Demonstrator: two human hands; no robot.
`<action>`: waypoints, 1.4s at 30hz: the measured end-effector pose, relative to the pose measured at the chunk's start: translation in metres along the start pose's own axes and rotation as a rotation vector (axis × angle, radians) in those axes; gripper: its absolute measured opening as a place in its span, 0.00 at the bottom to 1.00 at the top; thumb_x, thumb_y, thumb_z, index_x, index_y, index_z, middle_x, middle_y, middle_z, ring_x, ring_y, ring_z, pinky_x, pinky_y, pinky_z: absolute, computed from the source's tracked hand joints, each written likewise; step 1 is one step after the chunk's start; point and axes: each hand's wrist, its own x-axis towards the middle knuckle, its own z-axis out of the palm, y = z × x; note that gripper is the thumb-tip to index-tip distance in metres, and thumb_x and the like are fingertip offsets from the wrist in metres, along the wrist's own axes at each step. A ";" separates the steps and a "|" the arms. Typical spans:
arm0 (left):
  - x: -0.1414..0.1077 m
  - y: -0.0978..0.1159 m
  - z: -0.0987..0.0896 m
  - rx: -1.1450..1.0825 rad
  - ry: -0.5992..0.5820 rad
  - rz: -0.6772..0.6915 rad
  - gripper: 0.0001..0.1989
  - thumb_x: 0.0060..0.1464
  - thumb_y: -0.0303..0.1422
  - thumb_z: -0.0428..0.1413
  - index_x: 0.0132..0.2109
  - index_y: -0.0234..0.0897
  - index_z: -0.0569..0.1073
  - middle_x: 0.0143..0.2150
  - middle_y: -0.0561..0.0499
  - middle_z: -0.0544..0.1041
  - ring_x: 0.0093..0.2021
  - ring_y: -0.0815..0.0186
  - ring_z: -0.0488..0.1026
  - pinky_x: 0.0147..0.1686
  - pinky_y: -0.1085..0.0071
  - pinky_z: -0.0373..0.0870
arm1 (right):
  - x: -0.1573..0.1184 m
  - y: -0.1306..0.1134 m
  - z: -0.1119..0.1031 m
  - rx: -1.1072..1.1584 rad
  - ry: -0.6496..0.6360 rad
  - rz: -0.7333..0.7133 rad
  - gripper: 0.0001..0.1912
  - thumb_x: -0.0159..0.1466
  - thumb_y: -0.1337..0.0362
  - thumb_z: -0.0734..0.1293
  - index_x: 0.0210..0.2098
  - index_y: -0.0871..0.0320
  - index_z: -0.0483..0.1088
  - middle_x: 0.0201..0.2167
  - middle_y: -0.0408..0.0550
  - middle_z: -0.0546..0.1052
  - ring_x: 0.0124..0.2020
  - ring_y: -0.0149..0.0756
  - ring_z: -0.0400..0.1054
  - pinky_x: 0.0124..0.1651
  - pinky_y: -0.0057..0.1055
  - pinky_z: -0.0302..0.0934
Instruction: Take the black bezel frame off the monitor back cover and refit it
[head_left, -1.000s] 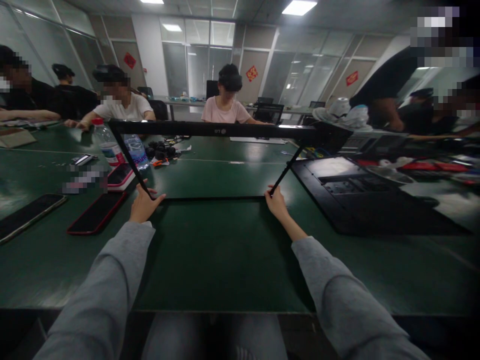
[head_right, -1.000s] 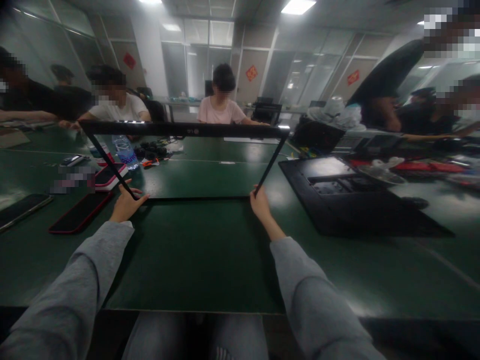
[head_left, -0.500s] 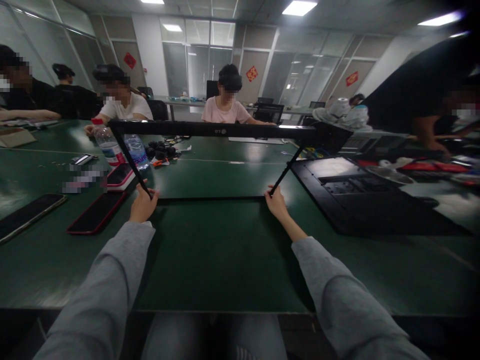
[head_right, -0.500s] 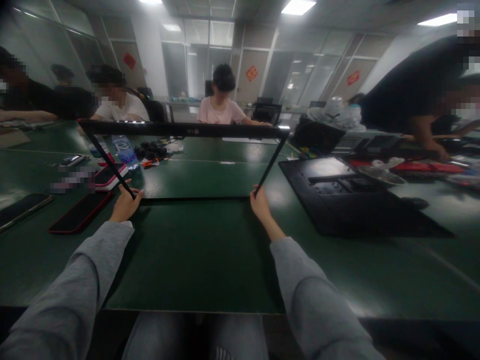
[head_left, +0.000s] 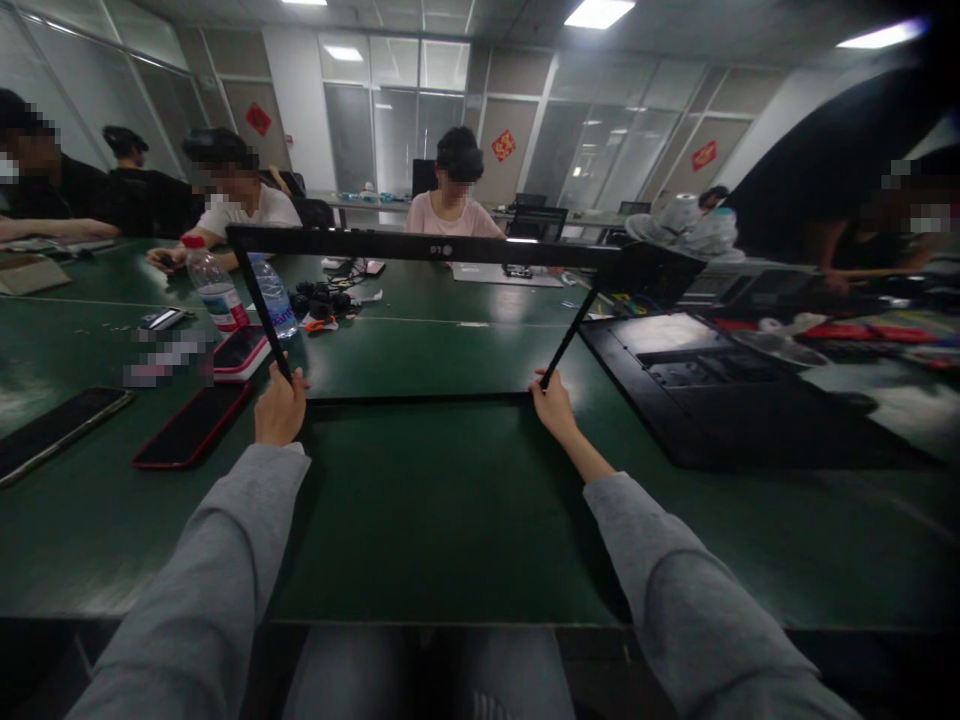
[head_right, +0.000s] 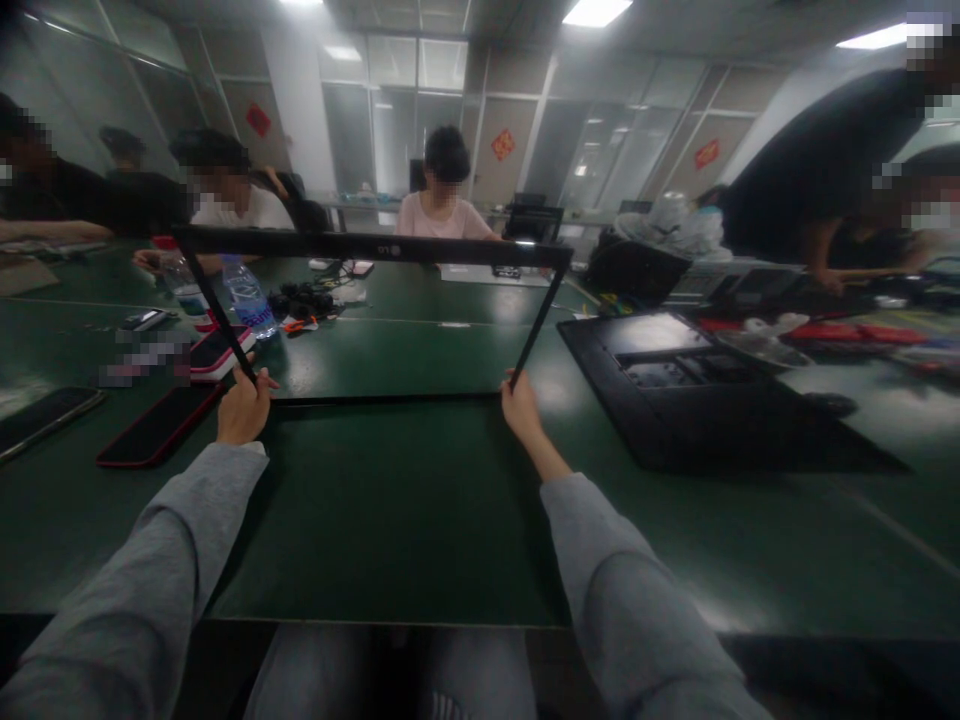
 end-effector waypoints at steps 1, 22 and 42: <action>-0.001 0.001 -0.001 0.013 0.009 -0.001 0.31 0.69 0.46 0.39 0.71 0.35 0.53 0.43 0.40 0.82 0.45 0.48 0.80 0.49 0.55 0.70 | -0.001 -0.001 0.000 0.006 -0.005 0.004 0.19 0.64 0.52 0.59 0.50 0.57 0.63 0.38 0.55 0.76 0.39 0.47 0.73 0.48 0.48 0.68; 0.004 -0.021 0.015 0.213 -0.031 0.104 0.23 0.63 0.45 0.47 0.54 0.39 0.78 0.59 0.37 0.71 0.59 0.46 0.68 0.55 0.52 0.68 | 0.005 0.011 0.000 -0.186 0.024 -0.037 0.18 0.62 0.57 0.61 0.47 0.59 0.73 0.41 0.58 0.77 0.47 0.49 0.69 0.57 0.53 0.62; 0.007 -0.025 0.015 0.227 -0.140 0.057 0.22 0.60 0.45 0.50 0.55 0.44 0.79 0.62 0.40 0.70 0.62 0.41 0.62 0.55 0.44 0.66 | 0.005 0.024 0.004 -0.306 -0.014 -0.075 0.18 0.57 0.61 0.62 0.43 0.61 0.76 0.41 0.61 0.72 0.51 0.55 0.64 0.60 0.57 0.58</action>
